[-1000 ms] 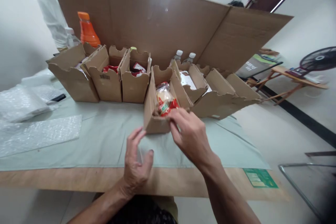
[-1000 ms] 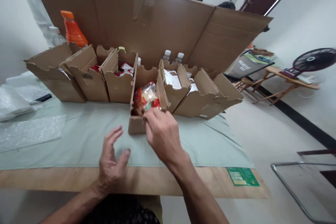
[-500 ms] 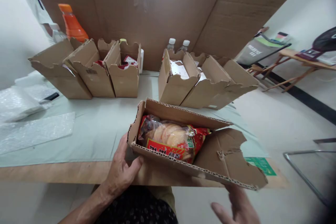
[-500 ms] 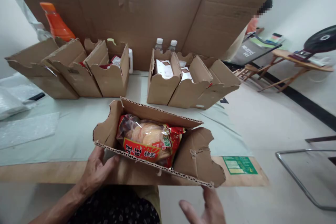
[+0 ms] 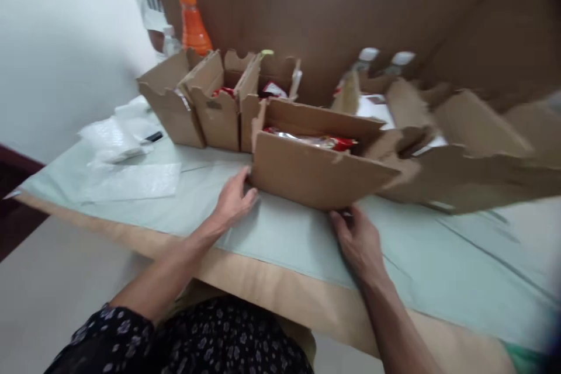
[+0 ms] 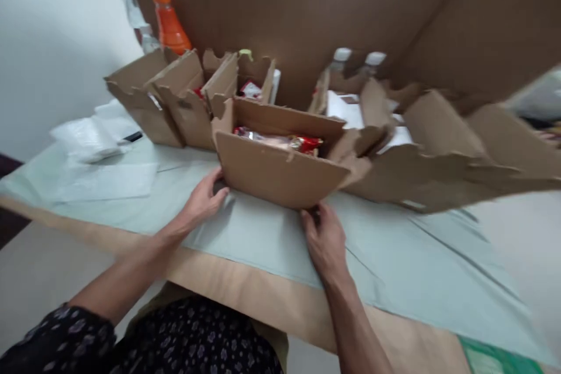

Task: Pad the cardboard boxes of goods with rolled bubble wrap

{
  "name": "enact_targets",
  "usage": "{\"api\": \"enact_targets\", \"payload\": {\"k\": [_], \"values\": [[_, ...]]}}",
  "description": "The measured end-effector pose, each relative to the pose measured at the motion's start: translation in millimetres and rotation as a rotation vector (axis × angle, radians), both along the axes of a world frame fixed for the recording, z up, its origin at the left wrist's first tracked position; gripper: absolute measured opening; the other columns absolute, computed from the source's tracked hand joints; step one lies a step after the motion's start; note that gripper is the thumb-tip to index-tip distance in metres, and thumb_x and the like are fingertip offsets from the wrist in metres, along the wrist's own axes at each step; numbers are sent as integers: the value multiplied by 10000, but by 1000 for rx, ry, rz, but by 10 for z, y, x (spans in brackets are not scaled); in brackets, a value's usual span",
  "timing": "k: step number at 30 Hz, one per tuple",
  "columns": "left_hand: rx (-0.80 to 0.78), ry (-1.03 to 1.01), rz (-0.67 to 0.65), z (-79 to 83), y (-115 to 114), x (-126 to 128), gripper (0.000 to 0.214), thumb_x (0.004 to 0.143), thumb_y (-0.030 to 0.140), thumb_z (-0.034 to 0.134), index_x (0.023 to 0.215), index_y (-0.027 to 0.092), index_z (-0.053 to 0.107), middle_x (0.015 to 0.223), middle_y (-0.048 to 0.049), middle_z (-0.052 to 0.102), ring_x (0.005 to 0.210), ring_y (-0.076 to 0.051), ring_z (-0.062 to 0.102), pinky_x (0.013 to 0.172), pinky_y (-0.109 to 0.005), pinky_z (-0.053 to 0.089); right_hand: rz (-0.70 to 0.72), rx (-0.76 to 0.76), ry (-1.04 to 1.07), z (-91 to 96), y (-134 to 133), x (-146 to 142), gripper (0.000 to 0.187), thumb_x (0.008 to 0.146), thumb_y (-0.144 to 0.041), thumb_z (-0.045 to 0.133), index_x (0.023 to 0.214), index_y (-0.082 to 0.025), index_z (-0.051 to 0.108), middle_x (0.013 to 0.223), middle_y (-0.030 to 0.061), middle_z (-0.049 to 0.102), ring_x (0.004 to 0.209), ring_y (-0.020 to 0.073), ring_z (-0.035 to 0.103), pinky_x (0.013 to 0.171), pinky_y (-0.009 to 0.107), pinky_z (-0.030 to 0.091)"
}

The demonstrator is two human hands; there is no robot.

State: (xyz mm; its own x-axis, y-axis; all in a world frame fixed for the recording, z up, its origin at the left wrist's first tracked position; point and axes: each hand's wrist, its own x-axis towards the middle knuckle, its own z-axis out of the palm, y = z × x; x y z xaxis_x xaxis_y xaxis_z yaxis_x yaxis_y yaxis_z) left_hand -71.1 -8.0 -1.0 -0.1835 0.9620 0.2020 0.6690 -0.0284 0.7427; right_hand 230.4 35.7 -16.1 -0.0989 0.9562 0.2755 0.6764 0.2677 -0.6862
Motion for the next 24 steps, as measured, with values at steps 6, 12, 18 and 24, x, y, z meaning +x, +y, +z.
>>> {"api": "enact_targets", "payload": {"k": [6, 12, 18, 24], "values": [[-34, 154, -60, -116, -437, -115, 495, 842, 255, 673, 1328, 156, 658, 1407, -173, 673, 1374, -366, 570, 1180, -562, 443, 14, 104, -182, -264, -89, 204, 380, 924, -552, 542, 915, -263, 788, 1247, 137, 745, 1164, 388, 694, 1030, 630, 533], [-24, 571, 435, -85, -905, -1032, 404, 905, 272, 644, 1289, 155, 683, 1529, -208, 581, 1489, -417, 452, 1212, -617, 370, 48, 131, -311, -298, -8, 237, 452, 927, -554, 512, 965, -207, 799, 1220, 172, 746, 1135, 411, 686, 997, 641, 536], [-91, 585, 519, 5, -1015, -1465, 228, 940, 186, 507, 961, 176, 734, 1139, -182, 767, 1077, -380, 703, 950, -563, 548, 39, 142, -237, -187, -50, 151, 461, 904, -564, 519, 911, -196, 796, 1160, 188, 768, 1050, 394, 709, 890, 591, 567], [129, 445, 60, 16, -983, -303, 199, 976, 177, 539, 994, 206, 735, 1061, -86, 791, 991, -261, 726, 905, -422, 578, 11, 169, -46, 117, -525, -88, 340, 949, -514, 582, 985, -243, 785, 1269, 127, 756, 1166, 330, 713, 888, 495, 590]]}}
